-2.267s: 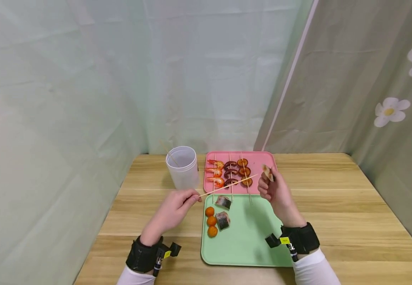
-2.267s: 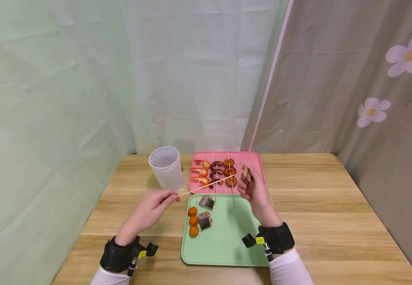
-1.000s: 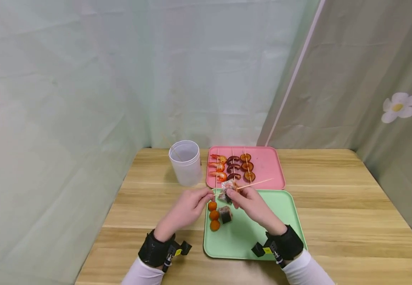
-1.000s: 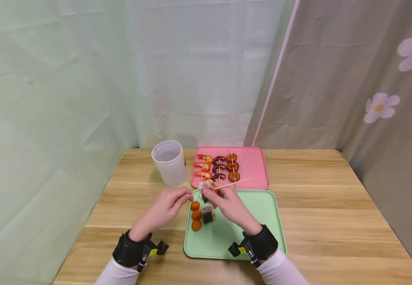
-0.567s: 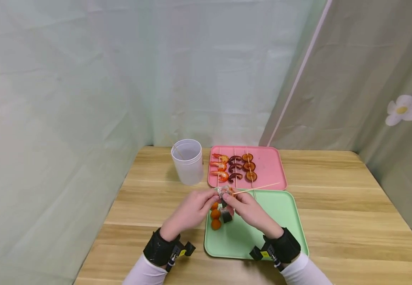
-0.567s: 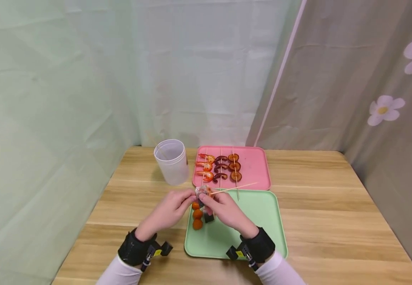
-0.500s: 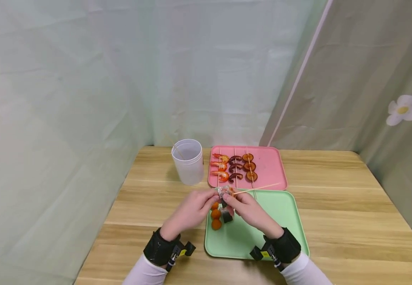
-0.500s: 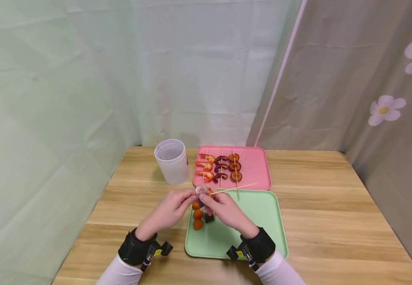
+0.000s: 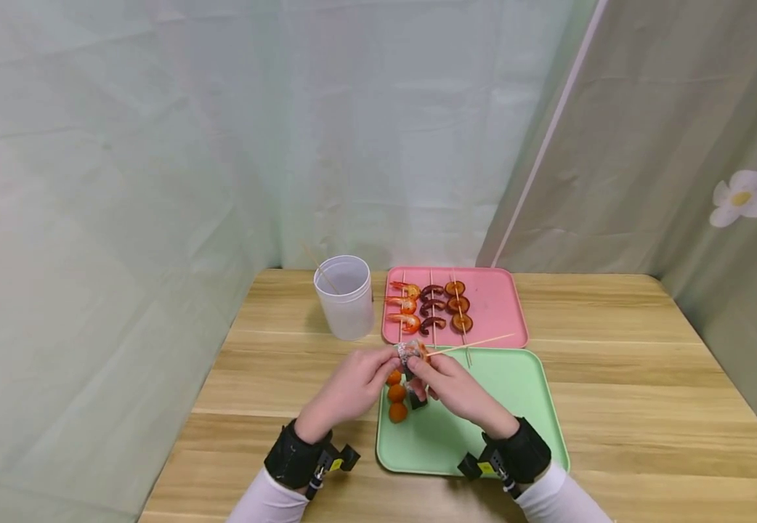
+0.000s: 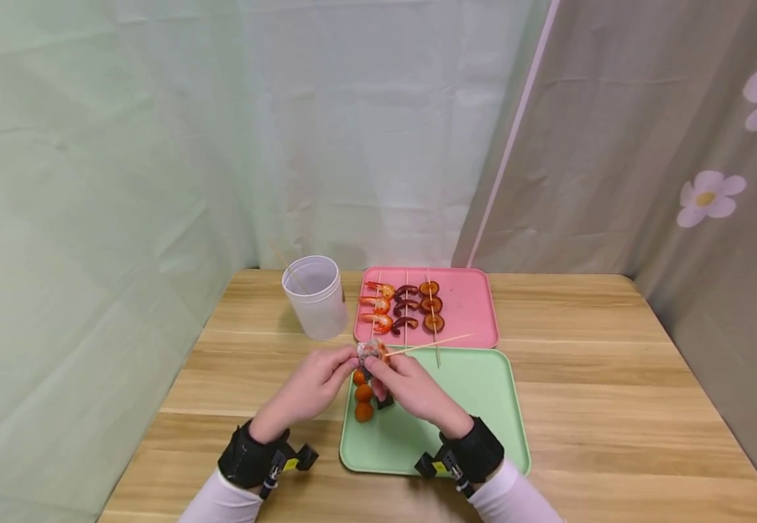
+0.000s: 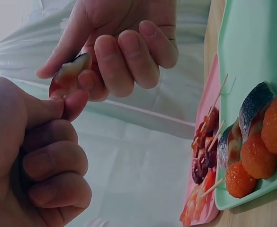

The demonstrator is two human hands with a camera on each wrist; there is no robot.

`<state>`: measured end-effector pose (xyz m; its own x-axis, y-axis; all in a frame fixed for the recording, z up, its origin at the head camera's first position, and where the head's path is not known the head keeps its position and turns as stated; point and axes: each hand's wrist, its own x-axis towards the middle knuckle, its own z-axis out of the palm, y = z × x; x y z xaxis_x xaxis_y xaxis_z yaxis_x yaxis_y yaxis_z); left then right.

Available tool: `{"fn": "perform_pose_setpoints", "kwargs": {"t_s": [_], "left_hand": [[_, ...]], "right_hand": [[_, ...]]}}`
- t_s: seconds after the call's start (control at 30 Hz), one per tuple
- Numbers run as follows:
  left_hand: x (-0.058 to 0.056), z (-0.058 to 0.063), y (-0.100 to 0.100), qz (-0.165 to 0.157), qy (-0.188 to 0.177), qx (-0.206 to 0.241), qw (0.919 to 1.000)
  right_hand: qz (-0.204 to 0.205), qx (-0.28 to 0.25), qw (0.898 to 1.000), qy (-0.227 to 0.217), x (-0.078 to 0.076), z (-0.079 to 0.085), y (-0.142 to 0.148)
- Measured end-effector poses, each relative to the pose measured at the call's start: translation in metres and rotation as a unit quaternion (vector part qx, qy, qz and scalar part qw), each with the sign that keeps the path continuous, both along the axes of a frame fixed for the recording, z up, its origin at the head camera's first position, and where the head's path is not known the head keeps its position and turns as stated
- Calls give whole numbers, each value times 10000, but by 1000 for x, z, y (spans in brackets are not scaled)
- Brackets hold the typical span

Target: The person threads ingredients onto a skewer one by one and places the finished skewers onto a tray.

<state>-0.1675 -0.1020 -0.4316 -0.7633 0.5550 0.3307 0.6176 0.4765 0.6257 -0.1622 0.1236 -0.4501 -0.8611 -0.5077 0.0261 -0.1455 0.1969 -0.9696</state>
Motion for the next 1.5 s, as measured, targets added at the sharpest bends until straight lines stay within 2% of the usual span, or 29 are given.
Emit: {"fn": "perform_pose_setpoints", "kwargs": {"t_s": [0.13, 0.23, 0.4, 0.53, 0.63, 0.73, 0.83, 0.9, 1.0, 1.2, 1.4, 1.5], "left_hand": [[0, 0, -2, -31, -200, 88, 9998], [-1, 0, -5, 9, -217, 169, 9996], [-5, 3, -9, 102, -63, 379, 9992], [-6, 4, -15, 273, -25, 450, 9986], [-7, 7, -21, 436, 17, 511, 9977], [-8, 10, -26, 574, 65, 596, 9966], [-9, 11, -30, 664, 77, 634, 9957], [-9, 11, -31, 683, 49, 625, 9957], [-9, 10, -31, 714, -3, 629, 9955], [-5, 6, -31, 788, -101, 713, 9943], [-7, 6, -31, 828, -175, 815, 9931], [-9, 8, -32, 837, -146, 849, 9928]], "right_hand": [[98, -34, 9999, 35, 0, 1, 0], [127, 13, 9999, 109, 1, 2, 1], [138, 500, 9979, 377, -3, 3, 9], [417, 1055, 9923, 499, -6, -2, 12], [616, 1673, 9798, 904, -9, -10, 10], [731, 2322, 9591, 1441, -13, -19, 6], [790, 2697, 9434, 1762, -15, -26, 3], [717, 2856, 9370, 1879, -15, -29, 2], [448, 3027, 9328, 1903, -12, -32, 3], [54, 3097, 9347, 1744, -7, -39, 2], [-492, 3480, 9199, 1740, -7, -43, 0], [-630, 3552, 9179, 1656, -8, -42, 0]]}}
